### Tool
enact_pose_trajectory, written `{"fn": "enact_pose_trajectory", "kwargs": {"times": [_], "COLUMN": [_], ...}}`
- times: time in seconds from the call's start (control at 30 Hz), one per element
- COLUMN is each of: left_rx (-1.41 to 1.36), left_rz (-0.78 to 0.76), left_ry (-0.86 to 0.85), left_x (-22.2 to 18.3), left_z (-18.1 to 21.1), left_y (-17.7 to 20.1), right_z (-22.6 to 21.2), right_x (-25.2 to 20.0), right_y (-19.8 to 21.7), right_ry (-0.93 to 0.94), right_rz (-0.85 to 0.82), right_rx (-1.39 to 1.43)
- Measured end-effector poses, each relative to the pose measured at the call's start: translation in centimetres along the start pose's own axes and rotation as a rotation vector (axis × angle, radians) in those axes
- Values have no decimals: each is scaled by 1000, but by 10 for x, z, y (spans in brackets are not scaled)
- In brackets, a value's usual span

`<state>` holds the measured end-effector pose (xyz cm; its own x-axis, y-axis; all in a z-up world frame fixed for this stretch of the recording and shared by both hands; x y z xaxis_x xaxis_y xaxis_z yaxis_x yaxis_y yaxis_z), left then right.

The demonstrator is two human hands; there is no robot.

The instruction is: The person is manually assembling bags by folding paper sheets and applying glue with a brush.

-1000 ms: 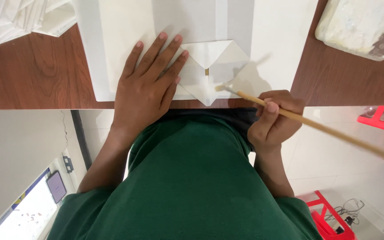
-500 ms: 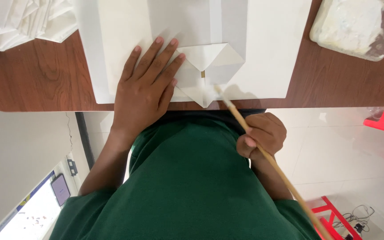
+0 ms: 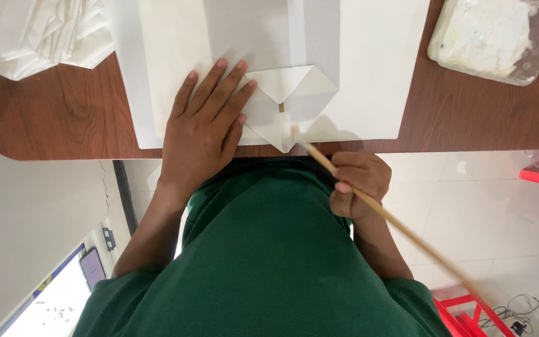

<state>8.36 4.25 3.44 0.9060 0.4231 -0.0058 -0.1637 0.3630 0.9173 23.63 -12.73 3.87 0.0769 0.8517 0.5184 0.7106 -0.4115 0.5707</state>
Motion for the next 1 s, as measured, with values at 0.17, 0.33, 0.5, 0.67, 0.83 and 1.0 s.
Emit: {"fn": "enact_pose_trajectory", "kwargs": {"times": [0.17, 0.33, 0.5, 0.67, 0.83, 1.0], "left_rx": [-10, 1, 7, -15, -11, 1], "left_rz": [2, -6, 2, 8, 8, 2], "left_ry": [4, 1, 6, 4, -1, -2], "left_x": [0, 0, 0, 2, 1, 1], "left_z": [0, 1, 1, 1, 1, 2], "left_y": [-1, -1, 1, 0, 0, -1], "right_z": [15, -10, 4, 2, -8, 7], "right_x": [-18, 38, 28, 18, 20, -1], "right_y": [8, -21, -15, 7, -7, 6], "right_ry": [10, 76, 33, 18, 109, 16], "right_rz": [220, -160, -163, 0, -149, 73], "right_rx": [182, 255, 224, -34, 96, -12]}}
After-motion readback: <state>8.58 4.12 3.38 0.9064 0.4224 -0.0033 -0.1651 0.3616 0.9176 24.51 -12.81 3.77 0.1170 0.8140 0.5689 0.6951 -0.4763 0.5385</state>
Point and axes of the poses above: each hand's wrist, its own x-axis towards the middle knuckle, its own y-axis out of the back of the hand, z = x × y, the point moved 9 cm from there along x, towards the middle knuckle, and after that the axes turned 14 degrees about -z, right-handed, at the moved point
